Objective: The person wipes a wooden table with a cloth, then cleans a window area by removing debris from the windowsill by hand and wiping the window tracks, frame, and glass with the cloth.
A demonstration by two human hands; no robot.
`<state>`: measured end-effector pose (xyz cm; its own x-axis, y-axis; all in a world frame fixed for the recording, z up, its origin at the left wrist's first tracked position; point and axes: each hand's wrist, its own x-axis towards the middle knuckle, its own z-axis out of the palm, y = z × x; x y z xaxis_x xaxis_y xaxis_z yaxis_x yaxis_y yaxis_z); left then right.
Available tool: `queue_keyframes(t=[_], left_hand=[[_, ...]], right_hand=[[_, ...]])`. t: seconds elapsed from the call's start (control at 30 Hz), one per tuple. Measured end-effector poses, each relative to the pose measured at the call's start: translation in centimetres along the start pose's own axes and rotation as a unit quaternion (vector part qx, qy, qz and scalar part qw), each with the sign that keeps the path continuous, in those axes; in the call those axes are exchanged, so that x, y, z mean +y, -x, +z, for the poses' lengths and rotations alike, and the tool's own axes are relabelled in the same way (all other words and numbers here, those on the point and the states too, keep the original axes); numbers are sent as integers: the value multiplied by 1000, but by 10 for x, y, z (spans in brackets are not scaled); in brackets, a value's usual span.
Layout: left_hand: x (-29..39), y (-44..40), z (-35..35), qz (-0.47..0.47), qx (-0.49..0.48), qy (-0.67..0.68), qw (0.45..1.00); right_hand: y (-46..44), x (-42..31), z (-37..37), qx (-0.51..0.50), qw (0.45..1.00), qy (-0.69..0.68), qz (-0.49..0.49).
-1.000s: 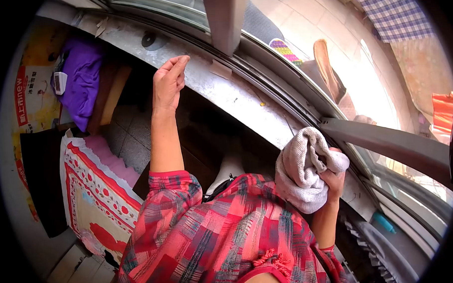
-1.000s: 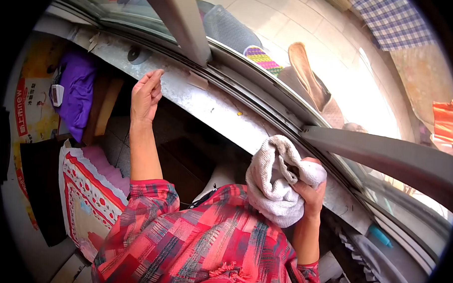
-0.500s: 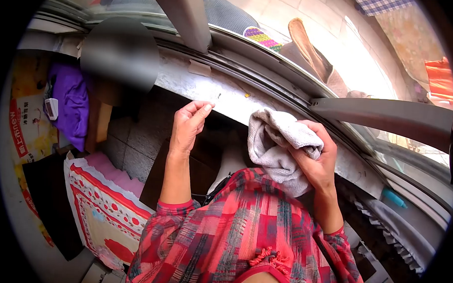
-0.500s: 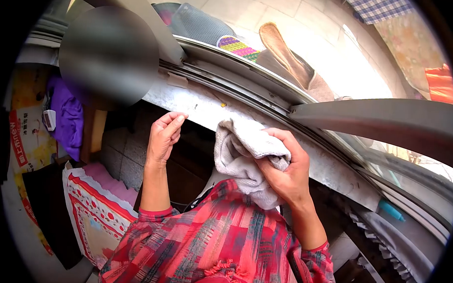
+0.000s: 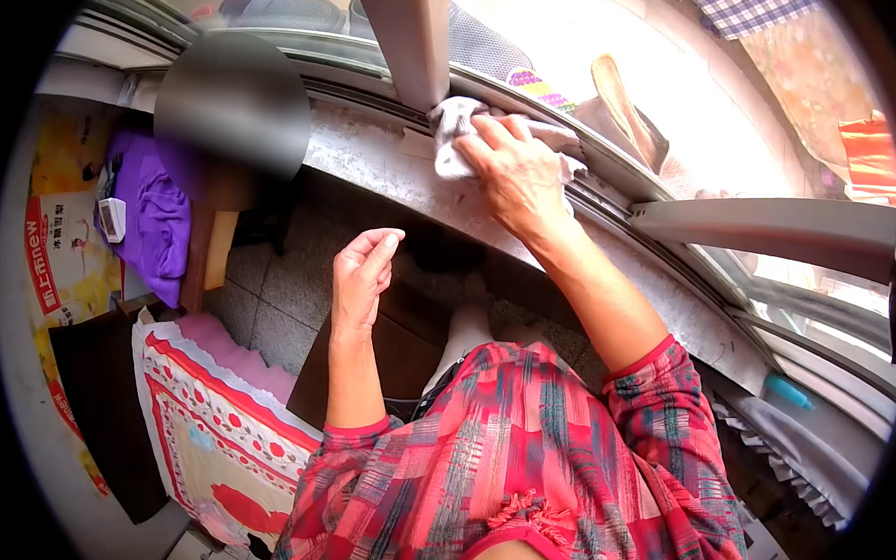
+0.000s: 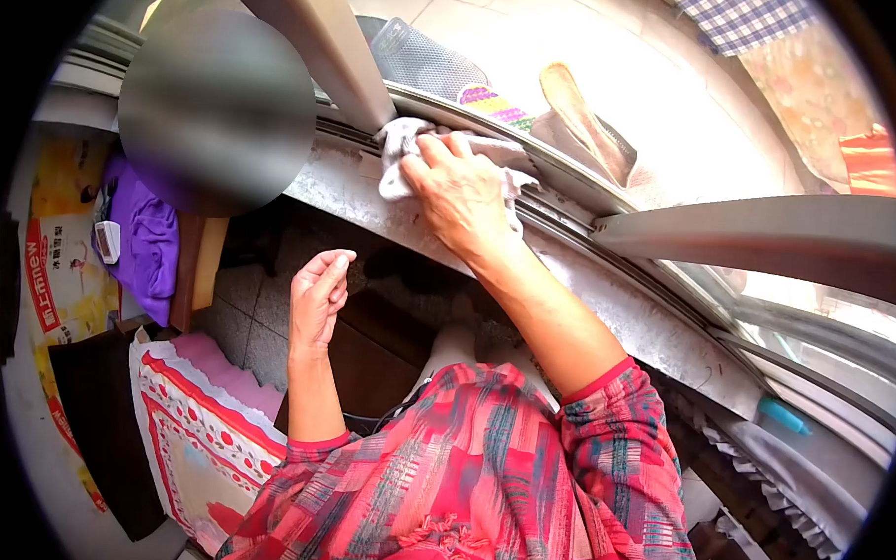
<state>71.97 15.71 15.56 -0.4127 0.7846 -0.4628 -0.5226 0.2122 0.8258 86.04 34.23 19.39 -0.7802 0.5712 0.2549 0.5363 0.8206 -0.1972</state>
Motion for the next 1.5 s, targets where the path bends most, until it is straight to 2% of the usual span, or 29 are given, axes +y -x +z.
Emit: queue_keyframes(t=[0.1,0.13,0.17,0.2,0.23,0.27,0.3,0.37,0.4,0.47,0.5,0.57,0.63,0.7,0.73,0.77,0.83,1.0,1.13,1.17,1.23,1.27,1.3,1.37,1.4,1.43,1.47,1.5], left_hand=[[2,1,-3,8,11,1,1000],[3,1,-1,16,21,1,1000],[6,1,2,15,23,3,1000],[13,-3,8,35,17,-46,998],[19,-9,15,56,12,-95,994],[21,-17,25,107,14,-131,985],[27,-24,34,107,17,-132,985],[42,-37,52,176,12,-297,938],[48,-43,62,174,12,-301,938],[58,-56,80,219,36,-380,898],[60,-62,86,219,37,-383,897],[64,-75,97,301,71,-480,821],[65,-88,106,294,74,-502,810],[64,-96,116,298,86,-614,726],[69,-94,124,233,87,-642,725],[69,-95,130,233,88,-645,723],[69,-98,140,204,90,-696,682],[69,-116,151,126,112,-733,659],[77,-122,169,-22,133,-712,689],[80,-116,176,-21,136,-713,688],[84,-103,189,-37,137,-717,683],[81,-100,190,-24,142,-715,684],[70,-105,181,18,168,-716,677],[65,-107,158,92,126,-650,744],[55,-106,142,171,140,-531,818],[57,-100,133,116,111,-388,908],[57,-92,124,90,69,-244,963],[56,-84,118,63,28,-93,993]], right_hand=[[29,9,-7,92,994,-48,29],[36,15,-13,121,985,-118,45],[42,28,-8,198,961,-192,35],[51,31,-10,217,897,-368,116],[59,34,-13,227,795,-529,192],[68,43,-10,262,749,-569,217],[74,49,-6,295,697,-606,243],[80,42,-19,340,634,-649,248],[85,41,-20,350,616,-655,262],[94,36,-31,357,568,-689,276],[97,36,-36,349,565,-691,285],[104,34,-53,352,486,-737,310],[115,32,-59,315,482,-749,327],[128,30,-61,290,479,-754,343],[129,28,-67,275,499,-747,343],[135,28,-66,266,511,-742,343],[143,27,-73,252,535,-742,316],[168,34,-77,211,504,-766,339],[181,31,-85,212,500,-766,344],[183,30,-89,199,487,-777,345],[188,31,-92,191,500,-778,328],[191,33,-94,179,517,-773,320],[192,33,-98,185,510,-776,321],[199,38,-102,188,517,-778,302],[202,40,-107,190,508,-780,312],[204,42,-113,191,499,-782,322],[207,44,-114,200,500,-780,319],[214,49,-108,191,514,-777,310]])
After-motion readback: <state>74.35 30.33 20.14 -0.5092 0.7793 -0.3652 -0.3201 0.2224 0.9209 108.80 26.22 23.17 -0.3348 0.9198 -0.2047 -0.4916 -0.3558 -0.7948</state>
